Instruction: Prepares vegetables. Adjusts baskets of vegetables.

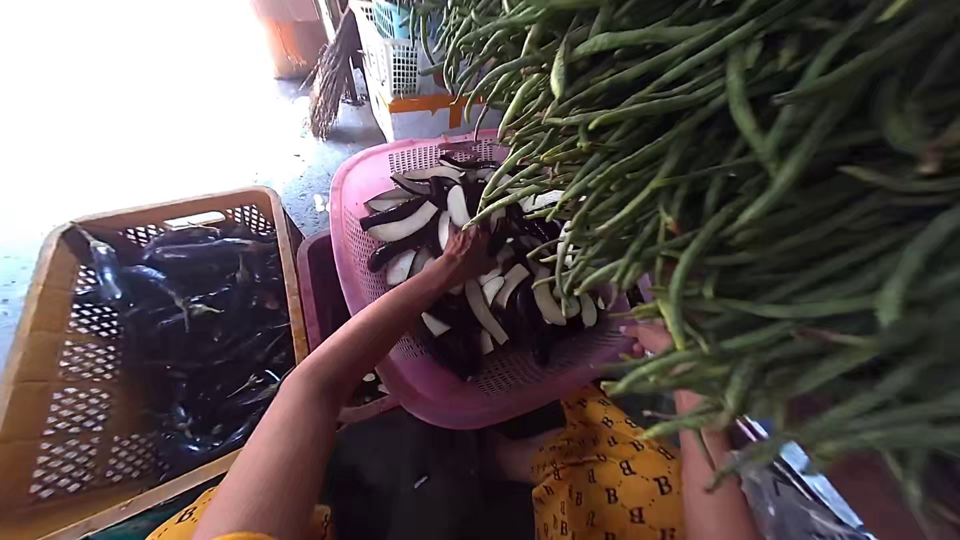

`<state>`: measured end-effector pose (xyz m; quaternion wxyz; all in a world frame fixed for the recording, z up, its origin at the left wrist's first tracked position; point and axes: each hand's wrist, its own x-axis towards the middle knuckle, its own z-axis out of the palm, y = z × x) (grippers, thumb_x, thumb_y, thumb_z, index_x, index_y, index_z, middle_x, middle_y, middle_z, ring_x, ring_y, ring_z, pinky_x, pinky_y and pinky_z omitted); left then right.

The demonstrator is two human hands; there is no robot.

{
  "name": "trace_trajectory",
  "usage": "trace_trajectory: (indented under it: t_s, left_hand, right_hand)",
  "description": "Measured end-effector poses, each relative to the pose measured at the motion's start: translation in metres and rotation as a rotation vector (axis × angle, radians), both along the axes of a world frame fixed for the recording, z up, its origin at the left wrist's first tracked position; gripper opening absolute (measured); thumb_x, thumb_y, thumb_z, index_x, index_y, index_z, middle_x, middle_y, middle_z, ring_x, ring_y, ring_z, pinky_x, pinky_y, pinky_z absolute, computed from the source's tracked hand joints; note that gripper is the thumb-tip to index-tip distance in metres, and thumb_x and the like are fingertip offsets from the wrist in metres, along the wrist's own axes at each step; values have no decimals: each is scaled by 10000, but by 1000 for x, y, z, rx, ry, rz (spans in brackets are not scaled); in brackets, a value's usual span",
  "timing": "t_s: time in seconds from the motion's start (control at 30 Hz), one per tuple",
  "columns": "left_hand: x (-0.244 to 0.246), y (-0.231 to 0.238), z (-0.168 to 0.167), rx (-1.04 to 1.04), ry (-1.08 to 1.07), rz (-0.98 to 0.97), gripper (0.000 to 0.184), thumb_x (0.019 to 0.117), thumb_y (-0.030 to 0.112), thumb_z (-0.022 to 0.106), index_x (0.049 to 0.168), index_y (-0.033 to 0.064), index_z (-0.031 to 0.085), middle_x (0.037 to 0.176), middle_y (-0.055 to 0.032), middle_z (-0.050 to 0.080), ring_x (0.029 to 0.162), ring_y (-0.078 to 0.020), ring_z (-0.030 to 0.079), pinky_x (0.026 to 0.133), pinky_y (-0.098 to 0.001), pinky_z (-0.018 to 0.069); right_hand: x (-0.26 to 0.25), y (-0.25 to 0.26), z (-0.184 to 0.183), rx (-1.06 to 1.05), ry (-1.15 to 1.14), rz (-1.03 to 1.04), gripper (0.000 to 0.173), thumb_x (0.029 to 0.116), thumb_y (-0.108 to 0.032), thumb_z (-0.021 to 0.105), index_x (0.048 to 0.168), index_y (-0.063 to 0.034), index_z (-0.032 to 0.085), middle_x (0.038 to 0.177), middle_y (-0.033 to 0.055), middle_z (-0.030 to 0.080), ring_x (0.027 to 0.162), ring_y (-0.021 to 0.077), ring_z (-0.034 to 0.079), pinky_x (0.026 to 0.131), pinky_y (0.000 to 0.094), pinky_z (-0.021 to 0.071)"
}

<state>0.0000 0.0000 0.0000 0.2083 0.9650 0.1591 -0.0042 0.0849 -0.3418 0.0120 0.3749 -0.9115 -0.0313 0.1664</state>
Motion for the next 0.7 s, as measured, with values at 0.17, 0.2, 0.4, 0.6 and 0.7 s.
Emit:
trace_trajectory:
  t_s: [0.17, 0.2, 0.4, 0.6, 0.7]
  left_hand:
    - [-102, -30, 21, -55, 6, 60, 851, 894, 532, 740, 1582, 168, 398, 1645, -177, 331, 1307, -461, 547, 1060, -662, 417]
    - [-123, -39, 26, -57, -57, 142, 824, 917, 506, 721, 1582, 143, 397, 1642, -193, 330, 1369, -481, 483, 1094, -676, 378]
    - [-212, -75, -18, -389, -512, 875, 995, 951, 336, 686, 1579, -131, 73, 1602, -396, 200, 1503, -507, 245, 1220, -614, 217]
    - [-199, -104, 18, -501, -393, 935, 773, 970, 226, 684, 1533, -115, 279, 1363, -364, 545, 1271, -467, 560, 1082, -575, 438]
    - [-192, -94, 16, -598, -357, 1031, 796, 967, 165, 680, 1572, -41, 205, 1246, -316, 628, 1162, -413, 646, 1016, -529, 509]
  right_hand:
    - [-81, -7, 40, 294, -19, -128, 381, 1094, -1, 350, 1409, 206, 412, 1375, 291, 557, 1233, 169, 567, 1072, 238, 412]
    - [-92, -4, 57, 276, 30, -162, 394, 1089, 3, 374, 1431, 195, 408, 1448, 294, 520, 1298, 191, 535, 1108, 252, 384]
    - [-57, 1, 27, 416, -118, -237, 392, 1073, -36, 470, 1425, 138, 458, 1417, 264, 546, 1271, 203, 559, 1080, 268, 437]
    - [-44, -9, 18, 417, -179, -55, 390, 1086, -40, 420, 1392, 202, 426, 1344, 339, 551, 1189, 266, 590, 1028, 309, 471]
    - [-31, 8, 20, 493, -110, -45, 301, 1105, -40, 318, 1341, 124, 408, 1079, 150, 545, 866, 62, 558, 789, 158, 474]
